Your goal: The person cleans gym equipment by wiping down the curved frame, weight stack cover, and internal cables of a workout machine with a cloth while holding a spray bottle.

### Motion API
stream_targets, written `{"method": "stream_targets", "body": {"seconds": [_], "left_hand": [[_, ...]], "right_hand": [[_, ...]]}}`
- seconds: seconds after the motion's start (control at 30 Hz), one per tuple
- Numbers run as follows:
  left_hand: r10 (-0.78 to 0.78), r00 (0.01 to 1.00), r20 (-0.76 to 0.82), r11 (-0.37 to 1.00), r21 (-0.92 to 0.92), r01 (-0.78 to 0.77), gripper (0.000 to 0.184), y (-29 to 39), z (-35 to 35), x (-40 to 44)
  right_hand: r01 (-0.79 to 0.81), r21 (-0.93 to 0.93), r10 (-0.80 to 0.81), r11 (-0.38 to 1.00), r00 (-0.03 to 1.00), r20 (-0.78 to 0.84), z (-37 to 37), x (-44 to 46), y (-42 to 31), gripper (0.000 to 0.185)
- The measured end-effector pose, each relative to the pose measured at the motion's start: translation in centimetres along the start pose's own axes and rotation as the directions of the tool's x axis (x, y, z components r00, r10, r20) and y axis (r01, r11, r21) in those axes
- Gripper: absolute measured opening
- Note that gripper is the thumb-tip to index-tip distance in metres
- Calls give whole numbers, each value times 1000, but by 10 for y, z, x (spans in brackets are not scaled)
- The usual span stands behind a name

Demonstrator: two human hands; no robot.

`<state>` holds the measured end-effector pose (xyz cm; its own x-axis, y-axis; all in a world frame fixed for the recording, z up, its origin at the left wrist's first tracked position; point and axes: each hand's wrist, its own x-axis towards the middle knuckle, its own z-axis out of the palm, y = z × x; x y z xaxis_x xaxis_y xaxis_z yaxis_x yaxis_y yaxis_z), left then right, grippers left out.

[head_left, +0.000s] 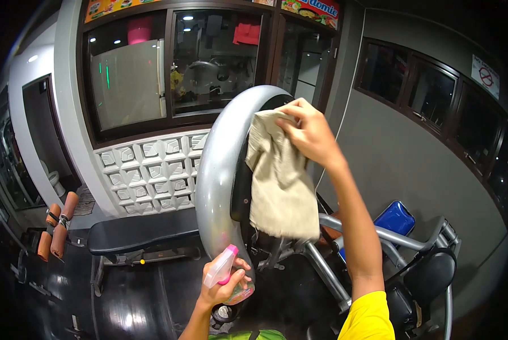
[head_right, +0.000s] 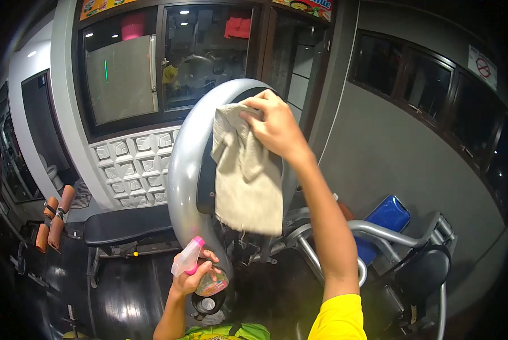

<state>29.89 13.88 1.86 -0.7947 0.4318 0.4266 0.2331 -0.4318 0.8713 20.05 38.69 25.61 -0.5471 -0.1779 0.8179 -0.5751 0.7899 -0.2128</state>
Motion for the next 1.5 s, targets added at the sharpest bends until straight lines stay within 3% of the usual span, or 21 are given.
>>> {"method": "stream_targets", "body": {"seconds": [0.07, 0.13, 0.17, 0.2, 0.27, 0.33, 0.37, 0.5, 0.6, 0.67, 0.73, 0.83, 0.87, 0.93, 1.0, 1.03, 1.13, 1.23, 1.33, 1.43, 1.5], "left_hand": [[0, 1000, 24, 1000, 29, -1, 18, 0, -1, -2], [5, 1000, 26, 1000, 28, -6, 19, 0, -1, -1], [6, 1000, 29, 1000, 28, -7, 19, 0, -1, -1], [2, 1000, 2, 1000, -2, -2, 19, 0, 1, 0], [-4, 1000, -30, 999, -35, 3, 19, -1, 1, -1], [4, 1000, -29, 999, -41, -5, 20, -2, 2, -1], [6, 1000, -27, 999, -41, -7, 20, 0, 2, -1], [-20, 1000, 13, 1000, -12, 20, 19, 2, -2, -1], [-16, 999, 49, 1000, 17, 16, 19, -1, -4, -3], [-9, 999, 48, 1000, 17, 8, 19, -1, -4, -2], [-28, 999, -17, 998, -56, 27, 20, 1, -1, -2], [-11, 1000, 23, 1000, -13, 11, 19, 6, -2, -2], [-11, 1000, 20, 1000, -12, 12, 19, 9, -2, -5], [19, 999, 30, 1000, 19, -19, 19, 16, -2, -10], [28, 999, 19, 999, 30, -29, 19, 24, -1, -14], [39, 999, 11, 998, 42, -40, 19, 28, -2, -16], [83, 996, 12, 994, 68, -84, 19, 43, 1, -18], [95, 995, 21, 991, 97, -96, 18, 54, 5, -17], [120, 990, 75, 976, 176, -131, 17, 60, 7, -18], [94, 995, 44, 987, 128, -99, 17, 57, 9, -23], [96, 994, 55, 984, 144, -103, 18, 56, 9, -25]], "right_hand": [[-66, -189, 38, 980, 988, -149, 28, -6, 6, 17], [-57, -142, 13, 988, 956, -292, 45, -19, -6, 14], [14, -164, -64, 986, 951, -303, 46, -26, -6, 14], [-5, -14, 2, 1000, 978, -208, 48, -34, 3, 22], [117, -284, -158, 952, 979, -129, 46, -50, -1, 36], [-7, -36, 5, 999, 998, -61, 53, -64, -17, 46], [-14, -141, -1, 990, 994, -110, 60, -68, -22, 45], [3, -114, -20, 993, 988, -155, 58, -67, 7, 54], [-104, 47, 112, 993, 963, -245, 62, -60, 12, 54], [118, -101, -134, 988, 976, -172, 66, -71, -6, 50], [441, -83, -444, 894, 896, -21, 67, -85, -29, 37], [601, -213, -597, 770, 797, 92, 57, -83, -12, 30], [519, -220, -523, 826, 851, 46, 55, -78, 1, 33], [165, -289, -204, 943, 973, -108, 49, -65, 13, 42], [-79, -96, 62, 992, 984, -167, 51, -58, 14, 51], [-36, -186, 7, 982, 988, -154, 54, -60, 7, 53], [96, -189, -111, 977, 991, -73, 63, -88, -39, 49], [392, -188, -385, 900, 920, 73, 68, -111, -44, 47], [317, -210, -329, 925, 944, -25, 57, -86, -10, 48], [-51, -306, 18, 951, 994, -109, 46, -61, 5, 54], [-47, -206, 25, 977, 994, -106, 50, -59, 7, 56]]}}
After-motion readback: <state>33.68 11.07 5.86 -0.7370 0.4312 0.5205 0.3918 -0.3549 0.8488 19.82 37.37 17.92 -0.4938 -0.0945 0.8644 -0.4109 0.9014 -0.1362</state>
